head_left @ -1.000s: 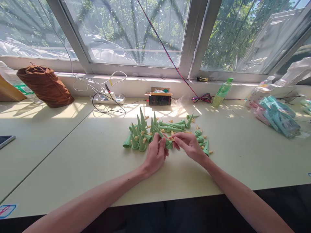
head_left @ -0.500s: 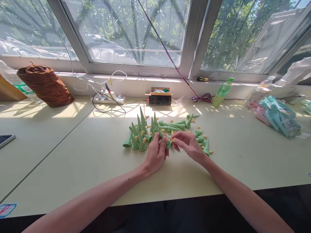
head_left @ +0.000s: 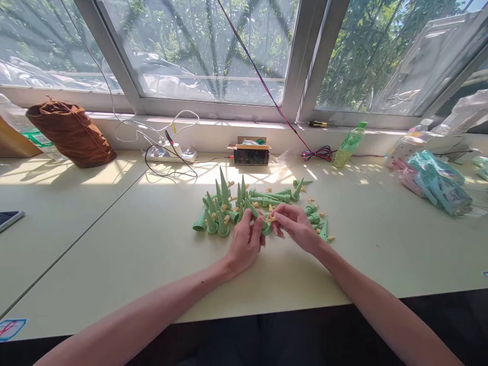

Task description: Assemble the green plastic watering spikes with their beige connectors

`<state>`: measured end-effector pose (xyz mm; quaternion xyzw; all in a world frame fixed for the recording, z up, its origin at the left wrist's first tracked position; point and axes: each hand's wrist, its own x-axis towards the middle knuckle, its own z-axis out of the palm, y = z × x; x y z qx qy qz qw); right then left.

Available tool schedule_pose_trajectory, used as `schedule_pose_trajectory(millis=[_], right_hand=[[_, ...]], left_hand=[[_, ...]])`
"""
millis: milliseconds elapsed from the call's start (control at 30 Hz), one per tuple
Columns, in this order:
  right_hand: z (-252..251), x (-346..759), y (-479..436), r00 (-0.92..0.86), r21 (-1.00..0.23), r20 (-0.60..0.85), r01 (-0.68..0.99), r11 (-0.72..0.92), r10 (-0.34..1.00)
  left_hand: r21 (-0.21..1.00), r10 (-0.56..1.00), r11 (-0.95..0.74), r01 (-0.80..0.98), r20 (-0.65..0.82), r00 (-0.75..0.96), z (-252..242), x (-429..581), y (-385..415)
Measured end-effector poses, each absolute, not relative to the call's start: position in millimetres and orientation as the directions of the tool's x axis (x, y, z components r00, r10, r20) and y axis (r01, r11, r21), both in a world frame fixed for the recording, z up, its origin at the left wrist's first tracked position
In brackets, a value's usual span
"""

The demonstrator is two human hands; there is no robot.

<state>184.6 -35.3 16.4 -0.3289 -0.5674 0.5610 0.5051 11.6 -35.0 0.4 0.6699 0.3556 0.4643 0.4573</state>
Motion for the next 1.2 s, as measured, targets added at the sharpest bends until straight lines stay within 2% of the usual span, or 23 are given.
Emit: schedule_pose_trajectory(millis=[367,567,867,1200], right_hand=[[13.9,185.4,-31.7,-0.310,-0.973,0.191,-0.186,0.138,0.931],[19.3,183.5,-35.0,-0.254,-0.966,0.259,-0.082,0.246,0.932],[14.8,180.5,-38.8,-0.115,-0.888,0.407,0.183,0.422,0.906],[16.0,178.6,-39.6,-0.086,-0.846,0.429,0.310,0.434,0.899]], left_hand=[[0.937,0.905,-0.342,0.066,0.309,0.293,1.7,11.0,-36.7],[0.943,0.915,-0.324,0.073,0.293,0.278,-1.6,10.9,-36.2],[0.932,0.906,-0.345,0.113,0.299,0.299,-0.8,9.7,-36.6],[0.884,0.870,-0.436,0.167,0.367,0.328,0.4,9.7,-36.3]])
